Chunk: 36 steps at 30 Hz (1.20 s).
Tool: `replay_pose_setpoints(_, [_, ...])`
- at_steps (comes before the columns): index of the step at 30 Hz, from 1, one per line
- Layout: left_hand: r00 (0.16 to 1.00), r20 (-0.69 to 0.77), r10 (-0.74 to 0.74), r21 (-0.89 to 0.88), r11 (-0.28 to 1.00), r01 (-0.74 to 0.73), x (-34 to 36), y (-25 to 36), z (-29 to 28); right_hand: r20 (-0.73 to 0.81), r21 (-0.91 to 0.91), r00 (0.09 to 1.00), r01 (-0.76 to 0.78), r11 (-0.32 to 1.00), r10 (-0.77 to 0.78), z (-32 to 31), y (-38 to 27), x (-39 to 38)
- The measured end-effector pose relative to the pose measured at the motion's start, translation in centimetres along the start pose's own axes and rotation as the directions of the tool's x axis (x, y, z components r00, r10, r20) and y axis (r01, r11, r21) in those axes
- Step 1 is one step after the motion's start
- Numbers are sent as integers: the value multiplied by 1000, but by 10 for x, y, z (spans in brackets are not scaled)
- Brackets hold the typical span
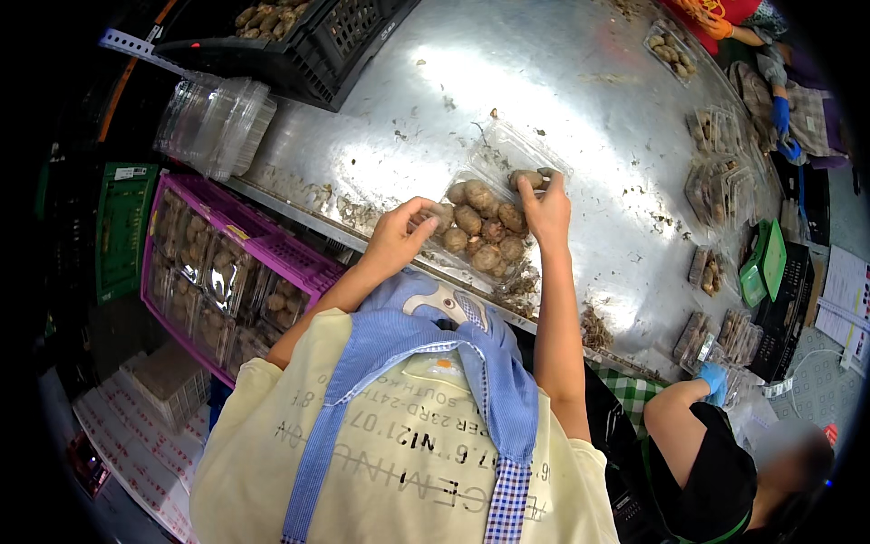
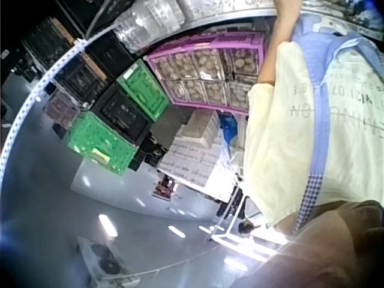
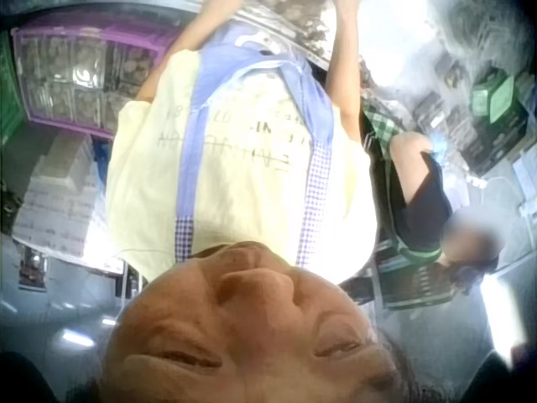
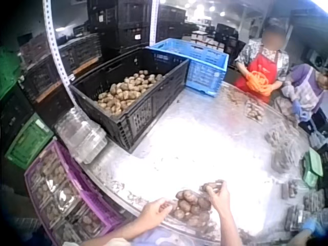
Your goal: The person picks up small brown mushrooms from a large black crate and places them into clear plastic containers on a metal table. They arrange the mushrooms inside the containers by hand, then close the lids and move the filled containers to a purple crate nearby.
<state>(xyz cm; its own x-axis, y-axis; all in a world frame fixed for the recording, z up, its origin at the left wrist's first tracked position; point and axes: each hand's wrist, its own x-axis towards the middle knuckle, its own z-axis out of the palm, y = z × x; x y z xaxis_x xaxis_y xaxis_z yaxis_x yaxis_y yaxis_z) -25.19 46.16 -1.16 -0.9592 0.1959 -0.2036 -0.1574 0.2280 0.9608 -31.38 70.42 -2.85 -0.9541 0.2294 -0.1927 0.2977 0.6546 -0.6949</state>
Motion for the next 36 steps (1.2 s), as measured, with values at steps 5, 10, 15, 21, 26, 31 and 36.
replay_pose_setpoints(5, [951, -162, 264, 319, 926, -203, 2, -10, 0, -244, -413, 844, 356, 838, -478, 5, -20, -11])
replay_pose_setpoints(10, [994, -113, -13, 112, 993, 26, 7, -19, -3, 11, -394, 867, 462, 795, -498, 20, -48, -48])
replay_pose_setpoints(15, [998, -54, -9, 103, 995, 15, 3, -11, -1, -54, -442, 864, 429, 788, -501, 31, -42, -60])
replay_pose_setpoints(21, [993, -77, 87, 180, 981, -72, -10, -14, 0, 152, 277, 968, 150, 949, -198, 15, -45, -68])
replay_pose_setpoints(26, [998, -40, 51, -350, 935, -62, -2, 12, 3, 236, 675, 947, 3, 737, -219, 19, -64, -86])
replay_pose_setpoints(31, [1000, 7, 20, -599, 800, -11, 0, 11, 2, 246, 703, 937, 2, 711, -247, 23, -64, -85])
replay_pose_setpoints(36, [995, 8, 104, -497, 863, -87, -3, 9, -4, 202, 732, 957, -7, 681, -208, 23, -64, -81])
